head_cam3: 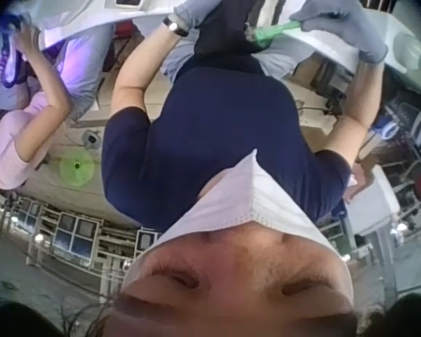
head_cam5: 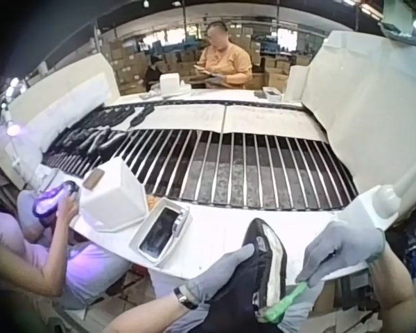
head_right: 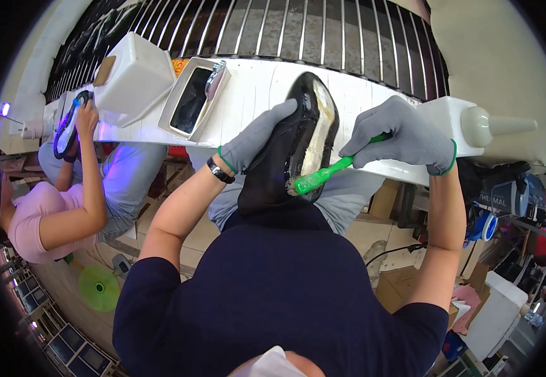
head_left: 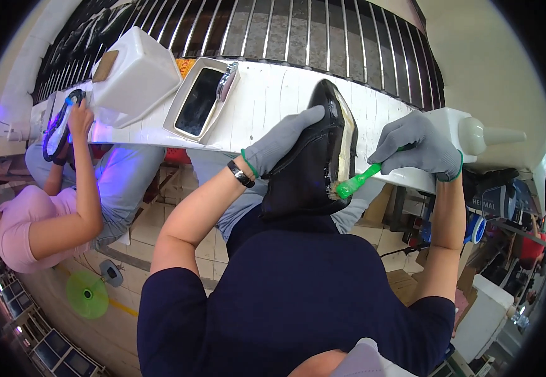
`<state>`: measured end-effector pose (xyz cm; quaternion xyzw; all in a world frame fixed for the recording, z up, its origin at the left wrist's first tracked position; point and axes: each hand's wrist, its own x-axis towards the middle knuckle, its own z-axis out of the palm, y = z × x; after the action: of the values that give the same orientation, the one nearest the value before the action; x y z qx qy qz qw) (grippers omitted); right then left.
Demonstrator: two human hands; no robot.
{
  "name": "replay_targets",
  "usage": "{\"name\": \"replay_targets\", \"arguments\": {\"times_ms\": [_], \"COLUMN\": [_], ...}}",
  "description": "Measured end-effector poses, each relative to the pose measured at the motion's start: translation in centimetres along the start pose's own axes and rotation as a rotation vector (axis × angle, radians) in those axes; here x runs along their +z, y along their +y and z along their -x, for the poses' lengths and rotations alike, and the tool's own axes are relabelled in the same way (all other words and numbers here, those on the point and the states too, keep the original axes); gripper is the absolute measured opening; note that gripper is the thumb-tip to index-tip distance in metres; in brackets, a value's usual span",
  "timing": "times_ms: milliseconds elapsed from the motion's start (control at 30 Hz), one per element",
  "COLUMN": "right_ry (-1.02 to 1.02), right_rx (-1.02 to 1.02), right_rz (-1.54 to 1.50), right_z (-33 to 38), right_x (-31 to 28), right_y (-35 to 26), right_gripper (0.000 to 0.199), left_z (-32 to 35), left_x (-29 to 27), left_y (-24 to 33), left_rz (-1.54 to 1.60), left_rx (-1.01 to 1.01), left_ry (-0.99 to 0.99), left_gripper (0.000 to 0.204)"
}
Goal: The recorder is applying glue to the bottom of a shoe outsole with a green brush.
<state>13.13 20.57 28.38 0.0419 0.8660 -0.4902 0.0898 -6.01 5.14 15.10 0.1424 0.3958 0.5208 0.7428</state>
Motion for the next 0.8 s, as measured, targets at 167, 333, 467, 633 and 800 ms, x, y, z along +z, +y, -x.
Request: {"name": "replay_targets", "arguments": {"times_ms": [167, 333, 467, 633, 800], "right_ry": [-0.048, -0.09, -0.092, -0.106, -0.113], "right_rx": [-0.12, -0.109, -0.091, -0.056, -0.095], "right_rz": [-0.038, -0.093, -0.115, -0.081, -0.074], "right_z": [-1.6, -2.8, -3.8, -5.1, -5.7], "right_x": [-0.3, -0.6, -1.1, -1.3, -1.3], "right_y": [0.3, 0.4, 0.3, 0.1, 0.4], "right_gripper": [0.024, 0.024, 0.022, 0.022, 0.024], "left_z": [-0.3, -0.4, -0.4, 1.2, 1.5], "left_x": [0.6, 0.5, 0.0, -1.3, -1.2], "left_y": [-1.5, -3.1, -5.0, -6.4, -7.3], "left_rz": [0.114, 0.155, -0.241, 0.11, -0.028], "left_rx": [-0.101, -0.14, 0.309, -0.062, 0.057], "left_ry": [-0.103, -0.175, -0.368, -0.693, -0.693], "left_gripper": [0.052, 0.043, 0.037, 0.042, 0.041]}}
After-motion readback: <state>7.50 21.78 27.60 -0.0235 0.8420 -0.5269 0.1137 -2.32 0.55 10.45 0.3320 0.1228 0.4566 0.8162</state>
